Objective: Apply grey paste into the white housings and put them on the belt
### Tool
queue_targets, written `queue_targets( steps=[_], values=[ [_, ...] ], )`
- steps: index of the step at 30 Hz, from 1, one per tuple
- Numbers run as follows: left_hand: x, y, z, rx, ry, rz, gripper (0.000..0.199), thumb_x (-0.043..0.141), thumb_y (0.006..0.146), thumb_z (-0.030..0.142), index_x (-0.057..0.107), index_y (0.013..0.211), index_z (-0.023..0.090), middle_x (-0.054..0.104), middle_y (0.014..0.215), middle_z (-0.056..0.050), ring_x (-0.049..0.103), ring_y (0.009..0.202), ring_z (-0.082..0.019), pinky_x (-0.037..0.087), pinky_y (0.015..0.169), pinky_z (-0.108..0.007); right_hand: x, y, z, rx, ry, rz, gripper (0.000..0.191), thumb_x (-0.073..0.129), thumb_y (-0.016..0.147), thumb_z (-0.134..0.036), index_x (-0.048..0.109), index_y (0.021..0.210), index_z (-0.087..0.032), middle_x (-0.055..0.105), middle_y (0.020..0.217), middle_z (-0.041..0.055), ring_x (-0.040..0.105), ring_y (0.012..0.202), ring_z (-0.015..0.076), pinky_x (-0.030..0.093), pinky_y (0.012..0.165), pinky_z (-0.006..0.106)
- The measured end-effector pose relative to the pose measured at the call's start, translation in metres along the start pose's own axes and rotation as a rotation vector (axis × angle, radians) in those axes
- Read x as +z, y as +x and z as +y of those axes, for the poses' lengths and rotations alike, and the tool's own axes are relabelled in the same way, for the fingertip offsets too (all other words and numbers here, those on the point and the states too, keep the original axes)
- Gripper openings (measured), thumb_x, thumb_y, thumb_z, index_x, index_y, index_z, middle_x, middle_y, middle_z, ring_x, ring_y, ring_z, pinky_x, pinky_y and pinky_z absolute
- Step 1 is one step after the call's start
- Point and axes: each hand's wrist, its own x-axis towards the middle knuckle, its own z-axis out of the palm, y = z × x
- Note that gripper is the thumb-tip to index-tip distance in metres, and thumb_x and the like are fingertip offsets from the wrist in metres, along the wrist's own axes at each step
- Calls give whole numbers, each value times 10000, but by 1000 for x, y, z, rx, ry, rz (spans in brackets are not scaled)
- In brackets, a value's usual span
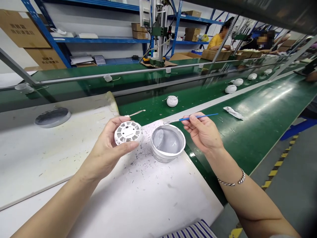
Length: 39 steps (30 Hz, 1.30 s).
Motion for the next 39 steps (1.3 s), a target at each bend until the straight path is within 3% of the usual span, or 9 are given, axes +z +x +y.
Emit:
queue_targets(
  steps=[3, 13, 17, 20, 27, 31, 33, 36, 39],
  values=[
    [4, -3, 1, -79, -49, -56, 446, 791, 732, 303, 566, 1116, 318, 611, 1053, -4, 578, 805, -140, 519, 679, -232, 1, -1, 0, -2, -9, -2, 301, 881, 623, -380, 650, 720, -214, 750, 772, -32, 721, 693, 94, 559, 596, 167],
    [6, -13, -4, 3, 161, -5, 308, 664, 844, 472, 563, 1081, 304, 601, 951, -2, 527, 708, -135, 452, 579, -216, 8, -11, -4, 54, 67, -52, 292, 873, 648, -351, 628, 733, -218, 744, 786, -51, 713, 701, 78, 558, 617, 160],
    [12, -15, -5, -102, 100, 21, 351, 523, 893, 585, 598, 999, 259, 595, 831, -12, 480, 636, -131, 389, 530, -224, 19, -22, -9, 65, 85, -114, 261, 849, 688, -345, 621, 731, -227, 751, 802, -48, 723, 691, 89, 578, 609, 169],
    [17, -17, -6, -162, 100, -5, 338, 529, 899, 571, 620, 977, 256, 595, 847, -10, 502, 722, -143, 406, 601, -229, 29, -32, -11, 47, 82, -195, 247, 821, 730, -358, 609, 733, -231, 761, 822, -49, 730, 697, 86, 585, 611, 159],
    [18, -23, -6, -196, 143, -14, 346, 516, 904, 576, 637, 975, 259, 566, 850, -14, 478, 726, -150, 365, 591, -248, 40, -49, -5, -46, -29, -282, 239, 796, 762, -370, 603, 758, -229, 771, 810, -23, 738, 663, 127, 643, 674, 255],
    [19, -23, -4, -187, 113, -23, 352, 503, 907, 585, 629, 975, 263, 564, 871, -4, 463, 746, -145, 374, 641, -248, 39, -59, -3, -275, -110, -324, 96, 735, 829, -211, 644, 830, -242, 774, 849, -12, 754, 785, 156, 655, 728, 299],
    [19, -23, -3, -185, 101, -13, 348, 510, 903, 587, 626, 968, 266, 564, 865, 3, 461, 745, -142, 370, 640, -244, 36, -63, -6, -484, -216, -387, 182, 702, 825, -90, 667, 893, -255, 778, 895, -5, 755, 842, 164, 648, 745, 302],
    [19, -23, -3, -186, 104, 6, 355, 516, 896, 593, 627, 967, 263, 572, 859, 0, 474, 748, -150, 379, 640, -252, 30, -66, -15, -823, -471, -646, 308, 613, 838, -13, 664, 1018, -258, 782, 980, 29, 754, 894, 176, 633, 764, 315],
    [18, -22, -3, -179, 118, 24, 357, 518, 895, 591, 629, 965, 258, 577, 862, -6, 488, 759, -157, 392, 648, -263, 28, -68, -28, -1014, -723, -850, 271, 611, 853, -59, 655, 1041, -248, 774, 1028, 59, 741, 966, 186, 622, 768, 308]
  ],
)
